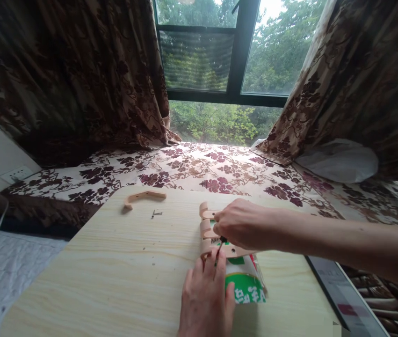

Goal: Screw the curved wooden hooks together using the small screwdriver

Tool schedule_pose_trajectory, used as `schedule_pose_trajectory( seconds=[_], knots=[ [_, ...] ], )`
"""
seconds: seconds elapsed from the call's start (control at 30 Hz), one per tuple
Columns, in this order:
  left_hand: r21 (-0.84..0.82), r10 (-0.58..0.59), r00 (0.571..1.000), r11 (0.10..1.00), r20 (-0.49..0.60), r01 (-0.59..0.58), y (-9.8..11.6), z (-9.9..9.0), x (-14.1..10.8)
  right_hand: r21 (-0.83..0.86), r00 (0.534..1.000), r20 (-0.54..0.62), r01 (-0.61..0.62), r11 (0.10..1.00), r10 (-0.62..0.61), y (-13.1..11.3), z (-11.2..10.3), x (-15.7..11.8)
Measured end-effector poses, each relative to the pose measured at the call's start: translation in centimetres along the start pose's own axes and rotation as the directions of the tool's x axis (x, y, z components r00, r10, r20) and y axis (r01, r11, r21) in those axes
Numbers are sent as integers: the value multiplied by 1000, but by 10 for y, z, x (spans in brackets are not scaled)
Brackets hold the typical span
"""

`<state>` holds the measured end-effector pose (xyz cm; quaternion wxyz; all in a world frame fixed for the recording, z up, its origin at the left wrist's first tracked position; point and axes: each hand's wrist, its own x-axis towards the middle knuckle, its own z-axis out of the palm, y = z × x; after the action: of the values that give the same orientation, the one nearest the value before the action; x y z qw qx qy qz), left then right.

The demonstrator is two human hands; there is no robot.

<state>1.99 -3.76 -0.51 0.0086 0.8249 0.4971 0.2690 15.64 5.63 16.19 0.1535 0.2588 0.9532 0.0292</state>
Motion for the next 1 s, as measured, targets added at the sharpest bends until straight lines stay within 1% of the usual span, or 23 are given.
schedule_pose_trajectory(
  seconds=[0.1,0.2,0.27,0.3,0.33,0.37,0.4,0.43,0.47,0.5,0.53,0.57,0.6,0.63,0.67,0.77,0.87,0.93,1.0],
  knots=[
    [3,6,1000,1000,5,-6,1,-1,2,33,990,92,-107,994,104,3,-3,2],
    [-13,20,1000,1000,-14,-20,-1,-5,3,68,981,110,-169,983,161,2,-6,1],
    [-98,36,999,994,-36,-39,-4,-8,0,64,975,131,-186,980,177,0,-5,-2],
    [-174,23,998,984,-59,-33,-5,-10,-2,57,974,143,-185,981,176,-1,-4,-3],
    [-266,-19,996,964,-89,-6,-7,-11,-4,48,974,152,-177,983,168,-1,-2,-5],
    [-362,-96,988,931,-119,47,-8,-11,-6,39,975,153,-167,985,159,-2,0,-7],
    [-450,-205,970,884,-131,126,-9,-11,-6,34,977,149,-157,987,150,-2,2,-8],
    [-528,-327,937,821,-121,218,-11,-11,-5,32,979,141,-153,988,147,-1,4,-9],
    [-589,-440,894,746,-84,311,-12,-11,-3,35,980,134,-153,988,147,0,6,-9],
    [-641,-521,853,661,-18,390,-13,-11,1,45,980,131,-154,987,146,1,7,-10],
    [-684,-566,822,576,62,448,-14,-10,5,59,981,134,-151,987,142,2,8,-10],
    [-718,-577,805,502,138,483,-15,-10,10,74,981,141,-142,987,131,4,10,-9],
    [-744,-564,802,446,199,498,-16,-10,15,89,983,148,-127,988,113,5,11,-9],
    [-761,-541,807,413,237,501,-17,-10,19,101,985,149,-108,989,92,7,12,-8],
    [-768,-520,814,400,258,499,-17,-10,23,109,987,144,-89,990,73,9,14,-8],
    [-760,-490,827,416,275,499,-18,-11,30,123,996,91,-36,992,25,14,21,-8],
    [-748,-469,834,432,290,503,-18,-13,31,139,999,35,23,990,-28,17,28,-8],
    [-743,-457,838,439,299,505,-19,-13,31,130,998,32,55,990,-59,18,28,-6],
    [-739,-446,840,444,308,506,-20,-13,31,97,995,62,71,993,-77,16,25,-3]
  ],
)
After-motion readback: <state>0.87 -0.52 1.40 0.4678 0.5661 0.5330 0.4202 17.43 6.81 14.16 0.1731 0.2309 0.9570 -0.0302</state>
